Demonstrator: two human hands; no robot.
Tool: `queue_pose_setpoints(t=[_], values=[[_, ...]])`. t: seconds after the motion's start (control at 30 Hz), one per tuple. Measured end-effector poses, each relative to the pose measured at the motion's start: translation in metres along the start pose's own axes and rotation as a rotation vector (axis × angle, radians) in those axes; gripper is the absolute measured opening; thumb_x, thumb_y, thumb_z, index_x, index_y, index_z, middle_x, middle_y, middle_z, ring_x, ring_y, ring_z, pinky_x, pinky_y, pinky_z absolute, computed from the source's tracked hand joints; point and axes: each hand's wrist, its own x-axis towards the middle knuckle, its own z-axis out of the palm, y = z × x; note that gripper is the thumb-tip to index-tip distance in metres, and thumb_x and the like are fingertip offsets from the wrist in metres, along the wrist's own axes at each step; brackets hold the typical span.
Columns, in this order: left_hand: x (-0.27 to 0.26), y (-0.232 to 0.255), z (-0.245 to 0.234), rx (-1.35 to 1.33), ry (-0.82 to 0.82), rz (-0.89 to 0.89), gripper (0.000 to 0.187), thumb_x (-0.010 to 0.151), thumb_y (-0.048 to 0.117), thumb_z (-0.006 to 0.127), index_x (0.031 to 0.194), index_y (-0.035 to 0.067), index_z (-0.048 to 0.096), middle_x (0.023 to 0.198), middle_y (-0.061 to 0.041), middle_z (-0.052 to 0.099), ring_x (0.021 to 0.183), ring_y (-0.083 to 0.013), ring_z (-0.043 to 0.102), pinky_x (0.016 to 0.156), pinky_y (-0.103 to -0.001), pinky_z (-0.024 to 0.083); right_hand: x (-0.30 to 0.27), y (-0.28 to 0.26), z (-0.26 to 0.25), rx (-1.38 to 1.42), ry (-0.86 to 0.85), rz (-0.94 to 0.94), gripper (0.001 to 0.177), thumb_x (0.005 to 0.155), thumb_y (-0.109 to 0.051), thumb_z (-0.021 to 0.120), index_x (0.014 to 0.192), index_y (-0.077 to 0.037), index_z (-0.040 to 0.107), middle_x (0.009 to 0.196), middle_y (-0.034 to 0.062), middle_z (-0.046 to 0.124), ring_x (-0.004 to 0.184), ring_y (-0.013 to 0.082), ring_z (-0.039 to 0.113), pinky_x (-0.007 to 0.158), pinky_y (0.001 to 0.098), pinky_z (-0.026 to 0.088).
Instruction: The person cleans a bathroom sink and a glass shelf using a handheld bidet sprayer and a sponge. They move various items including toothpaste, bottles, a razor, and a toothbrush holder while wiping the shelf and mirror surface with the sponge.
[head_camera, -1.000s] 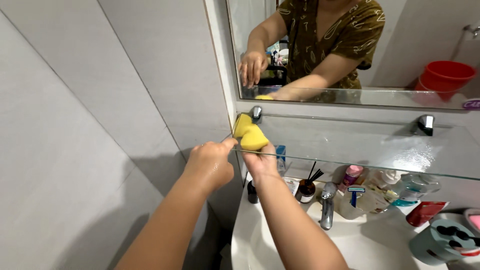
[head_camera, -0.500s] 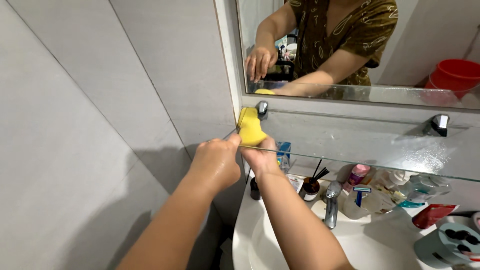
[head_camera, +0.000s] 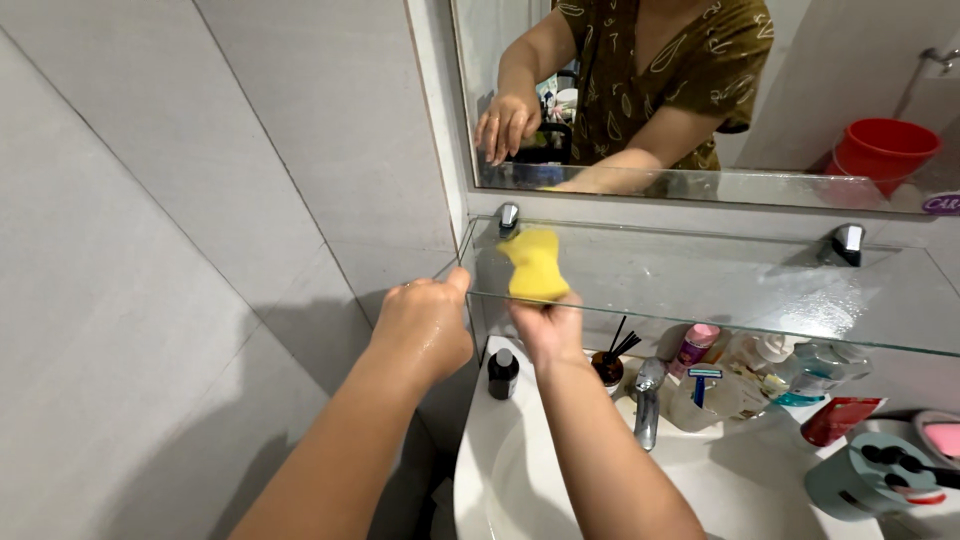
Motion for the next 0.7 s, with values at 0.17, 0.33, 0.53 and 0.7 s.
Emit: queue_pose_setpoints(t=[0.17,0.33,0.53,0.7], values=[[-0.002,-0.001,0.0,-0.015,0.03,0.002,0.034,0.069,0.0,0.062,0.103,0.005,0.063,0.086,-0.02,0.073,0.094,-0.0386,0.068,0.088,-0.048,0.052,0.015,-0.002,0.013,-0.08,-0.133,0.063,0.024,0.095,-0.007,0.051,0.113,0.0,0.065,0.103,0.0163,0.072,0.09,0.0301,0.071,0.081,0.043,0.058],[-0.005,-0.001,-0.001,-0.075,0.014,-0.018,0.039,0.068,0.0,0.061,0.107,0.005,0.063,0.087,-0.02,0.072,0.094,-0.0389,0.068,0.086,-0.049,0.052,-0.052,0.002,-0.008,-0.159,-0.014,0.14,0.023,0.091,-0.012,0.057,0.109,-0.001,0.066,0.098,0.0153,0.071,0.087,0.0292,0.068,0.082,0.0426,0.055],[-0.007,0.0,-0.008,-0.116,-0.048,-0.084,0.046,0.069,0.002,0.062,0.114,0.009,0.062,0.096,-0.022,0.071,0.099,-0.0405,0.068,0.089,-0.048,0.052,-0.041,-0.014,0.013,-0.121,-0.076,0.046,0.024,0.091,-0.011,0.058,0.112,-0.004,0.065,0.103,0.0136,0.071,0.091,0.0276,0.066,0.086,0.0436,0.052],[-0.008,0.007,-0.019,-0.17,-0.153,-0.209,0.051,0.074,0.005,0.062,0.124,0.015,0.059,0.101,-0.021,0.072,0.105,-0.0413,0.067,0.093,-0.046,0.052,-0.046,0.021,0.021,-0.297,-0.007,0.082,0.026,0.095,-0.022,0.056,0.115,-0.006,0.062,0.109,0.0097,0.069,0.097,0.024,0.067,0.087,0.0431,0.054]])
